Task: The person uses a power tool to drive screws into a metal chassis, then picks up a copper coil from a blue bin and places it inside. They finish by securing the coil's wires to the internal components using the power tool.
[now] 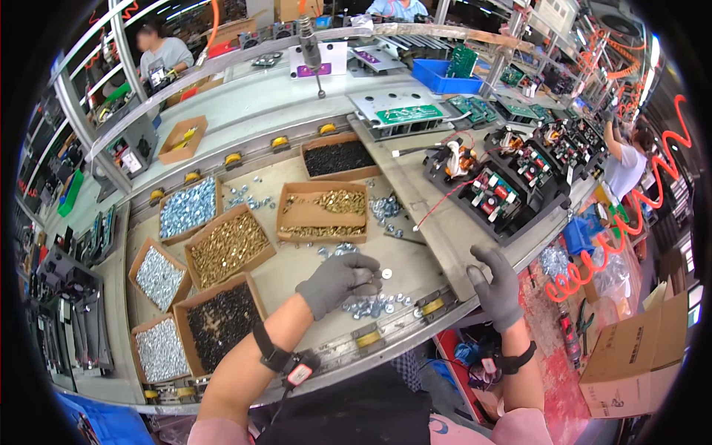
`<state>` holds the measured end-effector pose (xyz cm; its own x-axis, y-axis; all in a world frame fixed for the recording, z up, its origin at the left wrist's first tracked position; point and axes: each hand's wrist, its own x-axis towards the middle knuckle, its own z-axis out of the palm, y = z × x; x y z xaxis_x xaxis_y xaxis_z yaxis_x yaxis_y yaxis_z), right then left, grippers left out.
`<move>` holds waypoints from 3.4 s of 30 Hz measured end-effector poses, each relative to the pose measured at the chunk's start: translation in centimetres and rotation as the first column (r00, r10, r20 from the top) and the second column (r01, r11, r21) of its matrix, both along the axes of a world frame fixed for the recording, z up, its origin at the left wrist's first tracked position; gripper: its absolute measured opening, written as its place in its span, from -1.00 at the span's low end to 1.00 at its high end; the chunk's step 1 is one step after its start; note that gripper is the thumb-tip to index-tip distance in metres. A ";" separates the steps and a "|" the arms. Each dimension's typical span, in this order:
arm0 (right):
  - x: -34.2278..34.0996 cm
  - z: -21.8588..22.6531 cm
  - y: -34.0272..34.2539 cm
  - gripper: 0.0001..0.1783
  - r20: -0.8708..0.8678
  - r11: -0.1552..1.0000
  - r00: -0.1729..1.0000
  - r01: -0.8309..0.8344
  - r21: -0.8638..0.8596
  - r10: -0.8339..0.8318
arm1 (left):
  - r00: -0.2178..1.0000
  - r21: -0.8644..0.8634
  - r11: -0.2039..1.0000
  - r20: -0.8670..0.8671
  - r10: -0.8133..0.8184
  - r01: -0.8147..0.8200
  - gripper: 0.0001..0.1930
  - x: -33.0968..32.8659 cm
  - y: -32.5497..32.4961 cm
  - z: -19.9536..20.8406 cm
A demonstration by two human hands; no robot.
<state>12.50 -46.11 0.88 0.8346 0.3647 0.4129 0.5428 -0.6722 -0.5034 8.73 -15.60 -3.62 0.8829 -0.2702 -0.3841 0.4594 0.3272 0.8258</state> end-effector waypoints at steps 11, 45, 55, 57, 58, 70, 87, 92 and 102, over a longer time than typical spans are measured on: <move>3.6 -3.5 2.4 -0.05 -0.204 0.797 0.979 -0.116 -0.593 -0.009 | 0.981 0.020 0.996 -0.174 -0.086 0.091 -0.71 5.9 1.3 0.9; 5.0 -4.2 1.7 -0.22 -0.291 0.838 0.956 -0.183 -0.514 0.030 | 0.478 0.883 0.333 0.461 -0.748 -0.330 -0.40 30.6 -6.8 4.2; 5.0 -4.1 1.8 -0.21 -0.295 0.822 0.955 -0.178 -0.540 0.013 | 0.469 0.890 0.321 0.446 -0.763 -0.325 -0.41 30.7 -7.1 4.5; 5.0 -4.1 1.8 -0.21 -0.291 0.824 0.957 -0.180 -0.538 0.019 | 0.426 0.867 0.351 0.484 -0.764 -0.355 -0.42 31.0 -6.9 4.1; 5.0 -4.1 1.8 -0.21 -0.289 0.828 0.957 -0.181 -0.531 0.024 | 0.382 0.843 0.383 0.519 -0.765 -0.379 -0.43 31.1 -6.9 3.9; 4.7 -4.5 1.7 -0.29 -0.257 0.820 0.966 -0.151 -0.552 0.005 | 0.535 0.852 0.107 0.414 -0.737 -0.512 -0.36 27.7 -7.3 5.1; 8.5 -5.9 -2.4 -0.21 -0.043 0.780 0.998 0.007 -0.625 -0.043 | 0.815 0.533 0.801 0.570 -0.103 -0.271 -0.59 2.5 13.8 3.9; 4.5 -1.9 4.6 -0.25 -0.092 0.847 0.994 -0.092 -0.523 0.052 | 0.921 0.108 0.918 0.132 0.367 -0.382 -0.66 -4.4 16.0 1.8; 0.6 2.1 14.5 -0.47 -0.101 0.801 0.905 -0.414 -0.432 0.413 | 0.929 0.256 0.904 0.237 0.285 -0.342 -0.78 0.9 12.9 2.3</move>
<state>13.14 -31.57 2.99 0.5642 0.8156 0.1283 0.8187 -0.5325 -0.2150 9.58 -2.67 -1.35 0.9669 0.1296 -0.2198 0.1979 0.1627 0.9666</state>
